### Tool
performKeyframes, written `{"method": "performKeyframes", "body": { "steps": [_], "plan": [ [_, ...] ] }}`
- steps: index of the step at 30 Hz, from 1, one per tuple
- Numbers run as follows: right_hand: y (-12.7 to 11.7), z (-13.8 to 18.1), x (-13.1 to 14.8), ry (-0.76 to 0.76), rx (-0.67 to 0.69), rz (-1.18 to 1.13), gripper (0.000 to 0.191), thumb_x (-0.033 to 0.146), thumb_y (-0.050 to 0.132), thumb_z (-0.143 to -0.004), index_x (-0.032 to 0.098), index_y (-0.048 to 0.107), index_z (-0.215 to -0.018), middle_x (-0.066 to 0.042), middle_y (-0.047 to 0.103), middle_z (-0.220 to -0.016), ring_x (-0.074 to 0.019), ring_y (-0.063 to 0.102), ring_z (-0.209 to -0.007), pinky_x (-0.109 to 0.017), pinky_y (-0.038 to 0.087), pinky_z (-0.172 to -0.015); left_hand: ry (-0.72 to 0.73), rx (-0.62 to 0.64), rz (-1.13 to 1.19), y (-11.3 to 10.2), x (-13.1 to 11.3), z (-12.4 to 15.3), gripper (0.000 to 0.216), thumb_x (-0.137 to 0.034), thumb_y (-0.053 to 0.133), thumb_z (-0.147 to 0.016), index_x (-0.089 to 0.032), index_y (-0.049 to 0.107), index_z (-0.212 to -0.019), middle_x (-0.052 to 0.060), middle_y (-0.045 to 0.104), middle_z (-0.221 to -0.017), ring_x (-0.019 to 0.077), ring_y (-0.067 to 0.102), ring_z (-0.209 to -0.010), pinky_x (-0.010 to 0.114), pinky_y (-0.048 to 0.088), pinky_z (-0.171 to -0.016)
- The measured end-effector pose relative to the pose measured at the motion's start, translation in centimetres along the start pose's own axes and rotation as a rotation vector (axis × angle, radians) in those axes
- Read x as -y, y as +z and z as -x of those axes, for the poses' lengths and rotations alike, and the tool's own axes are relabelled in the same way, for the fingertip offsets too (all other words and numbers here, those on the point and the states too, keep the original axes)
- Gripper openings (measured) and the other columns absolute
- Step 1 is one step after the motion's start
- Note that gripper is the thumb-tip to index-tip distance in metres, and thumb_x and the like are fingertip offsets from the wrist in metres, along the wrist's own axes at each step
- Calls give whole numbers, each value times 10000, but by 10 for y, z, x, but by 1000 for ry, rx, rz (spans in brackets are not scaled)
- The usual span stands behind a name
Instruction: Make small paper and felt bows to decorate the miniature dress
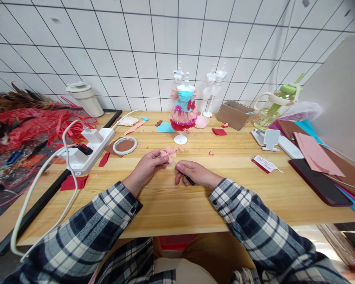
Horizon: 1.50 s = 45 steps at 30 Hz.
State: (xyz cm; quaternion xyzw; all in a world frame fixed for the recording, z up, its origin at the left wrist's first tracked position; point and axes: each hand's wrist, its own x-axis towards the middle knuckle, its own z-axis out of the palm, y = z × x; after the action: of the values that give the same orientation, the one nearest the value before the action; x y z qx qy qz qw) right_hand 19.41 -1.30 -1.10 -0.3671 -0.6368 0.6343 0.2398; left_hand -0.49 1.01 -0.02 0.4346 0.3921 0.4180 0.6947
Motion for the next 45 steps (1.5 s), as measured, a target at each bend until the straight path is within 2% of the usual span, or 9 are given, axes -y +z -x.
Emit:
{"method": "performKeyframes", "body": {
  "steps": [4, 11, 45],
  "plan": [
    [0, 0, 0, 3, 0, -2, 432, 612, 395, -907, 194, 465, -824, -33, 699, -714, -78, 472, -413, -200, 333, -400, -5, -7, 30, -1, -1, 0, 208, -226, 802, -652, -137, 662, -777, -2, 642, -757, 96, 590, -703, 206, 455, -672],
    [0, 1, 1, -30, 30, 37, 451, 625, 374, -911, 191, 471, -835, -35, 695, -731, -73, 456, -419, -200, 338, -411, -5, 81, 0, -1, 1, -1, 179, -227, 786, -667, -137, 644, -728, -6, 619, -711, 93, 568, -670, 210, 449, -680],
    [1, 3, 5, -27, 40, 61, 428, 602, 389, -914, 193, 451, -806, -33, 688, -742, -67, 428, -430, -200, 325, -414, -3, 63, -17, -2, 2, -1, 218, -240, 801, -643, -144, 627, -733, -13, 596, -700, 100, 550, -656, 218, 430, -658]
  ]
}}
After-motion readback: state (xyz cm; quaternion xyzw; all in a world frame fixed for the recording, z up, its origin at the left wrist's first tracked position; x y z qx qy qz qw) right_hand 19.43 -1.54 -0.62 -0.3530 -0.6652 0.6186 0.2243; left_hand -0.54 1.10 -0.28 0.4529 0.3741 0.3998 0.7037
